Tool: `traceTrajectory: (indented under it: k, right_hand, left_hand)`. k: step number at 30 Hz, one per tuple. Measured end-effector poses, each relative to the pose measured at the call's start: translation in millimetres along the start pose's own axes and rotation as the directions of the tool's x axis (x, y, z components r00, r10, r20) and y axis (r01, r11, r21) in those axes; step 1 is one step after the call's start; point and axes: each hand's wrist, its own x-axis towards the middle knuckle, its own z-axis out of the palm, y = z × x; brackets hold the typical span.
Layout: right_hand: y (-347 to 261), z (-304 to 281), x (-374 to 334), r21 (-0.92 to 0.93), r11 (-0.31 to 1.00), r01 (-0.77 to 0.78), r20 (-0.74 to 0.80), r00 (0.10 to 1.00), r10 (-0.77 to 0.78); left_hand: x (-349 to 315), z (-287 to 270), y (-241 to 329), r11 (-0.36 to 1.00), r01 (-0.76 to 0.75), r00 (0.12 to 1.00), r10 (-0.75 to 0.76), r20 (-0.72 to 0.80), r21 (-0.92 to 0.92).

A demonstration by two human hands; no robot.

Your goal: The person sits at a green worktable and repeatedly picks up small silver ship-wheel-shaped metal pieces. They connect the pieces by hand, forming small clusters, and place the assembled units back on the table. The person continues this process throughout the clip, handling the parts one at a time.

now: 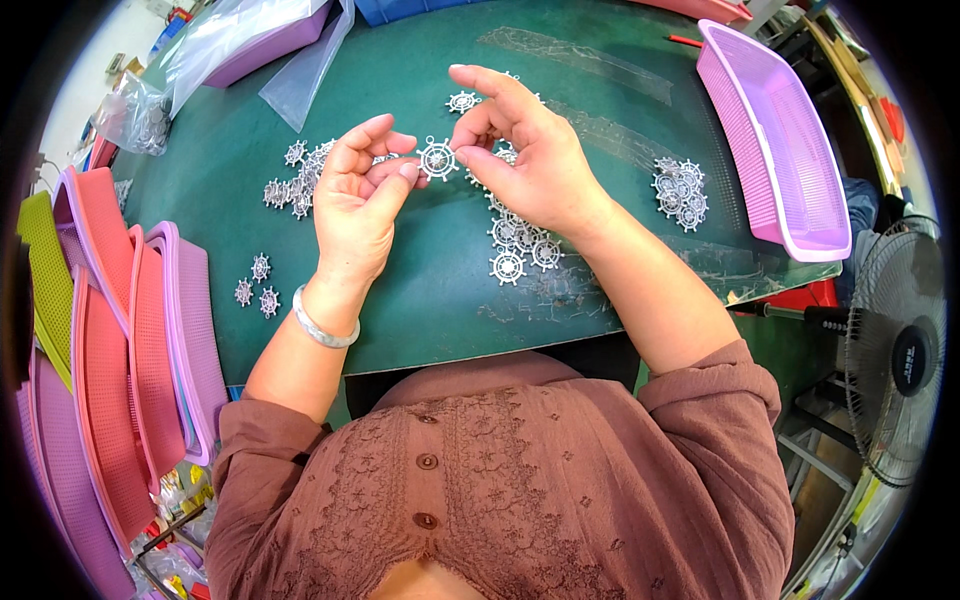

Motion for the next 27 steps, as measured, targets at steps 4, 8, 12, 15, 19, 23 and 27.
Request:
traceTrajectory:
  k: [4,8,12,15,19,23,27]
  right_hand:
    - [-1.2,0.4,-0.2,0.009,1.0,-0.016,-0.003,1.0,0.016]
    - [-1.6,0.8,-0.2,0.019,1.0,-0.024,-0.007,1.0,0.024]
    - [-1.4,1.0,-0.1,0.013,0.999,-0.032,-0.011,0.999,0.032]
    - [-1.7,0.9,-0.4,0.009,0.999,-0.038,-0.011,0.999,0.038]
    - [-1.5,1.5,-0.7,0.023,0.999,-0.045,-0.006,0.999,0.045]
    - [-0.7,-0.2,-0.4,0.052,0.998,-0.041,0.003,0.999,0.041]
    - [3.6,0.5,-4.1,-0.007,0.999,-0.048,0.0,0.999,0.048]
  left_hand:
    - [0.0,0.0,0.0,1.0,0.0,1.0,0.0,-0.001,-0.017]
    - [-0.1,0.0,0.4,1.0,0.002,1.0,-0.002,-0.002,-0.023]
    - [0.2,-0.6,-0.3,1.0,0.005,1.0,-0.005,0.003,-0.017]
    - [0.2,-0.9,-0.3,1.0,0.002,1.0,-0.002,0.009,-0.003]
    - [-1.1,-1.3,0.5,1.0,-0.004,1.0,0.004,0.008,0.016]
    - [0.8,0.7,0.3,1.0,-0.006,1.0,0.006,0.006,0.02]
    - [-1.2,-2.8,-4.5,0.999,0.007,1.0,-0.007,0.006,0.04]
